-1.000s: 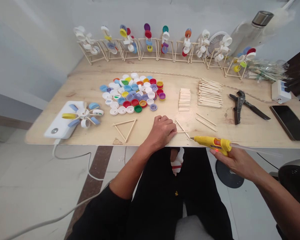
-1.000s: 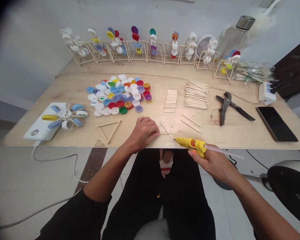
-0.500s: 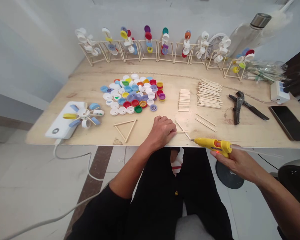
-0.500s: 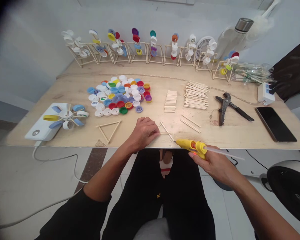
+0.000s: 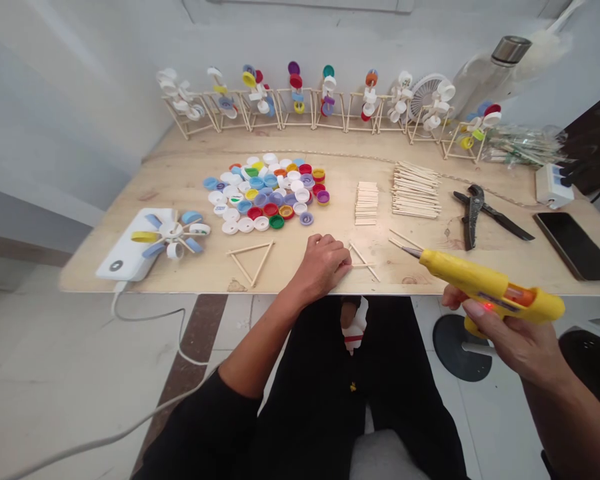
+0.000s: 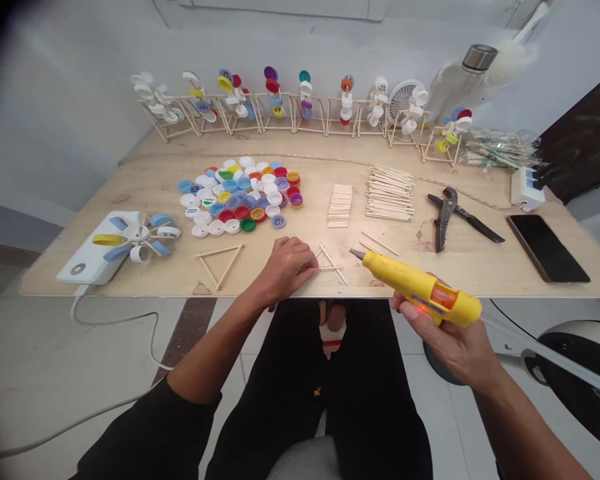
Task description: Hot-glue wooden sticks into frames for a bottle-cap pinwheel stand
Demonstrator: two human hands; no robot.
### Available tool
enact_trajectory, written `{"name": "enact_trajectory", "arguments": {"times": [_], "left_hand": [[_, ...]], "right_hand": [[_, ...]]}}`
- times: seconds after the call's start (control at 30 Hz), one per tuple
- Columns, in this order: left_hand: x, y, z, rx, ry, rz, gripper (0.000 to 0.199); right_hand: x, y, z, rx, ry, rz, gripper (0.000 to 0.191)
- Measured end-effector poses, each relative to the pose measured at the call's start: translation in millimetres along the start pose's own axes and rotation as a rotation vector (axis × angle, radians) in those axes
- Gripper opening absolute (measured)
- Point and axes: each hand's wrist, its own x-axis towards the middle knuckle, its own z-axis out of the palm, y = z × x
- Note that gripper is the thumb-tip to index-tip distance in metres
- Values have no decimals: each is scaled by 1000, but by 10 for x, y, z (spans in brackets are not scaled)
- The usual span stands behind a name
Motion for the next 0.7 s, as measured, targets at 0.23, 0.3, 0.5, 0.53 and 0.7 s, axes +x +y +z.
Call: {"name": "enact_trajectory", "arguments": {"times": [0.23,0.3,0.5,0.53,0.7], "left_hand": [[-3,9,4,6,2,-3,13],[-2,7,9,9,8,-1,13],[-5,-17,29,9,11,6,13],[-6,-20,30,9,10,7,12],[-12,-21,31,9,7,8,14]], "right_hand": [[-79,284,121,-141,-196,127,37],[-82,350,159,-202,-220,164,40],[-43,241,144,-155,-155,110,32],[-52,193,106,-123,-84,98,29],[-164,-68,-148,148,429,-148,16]]}}
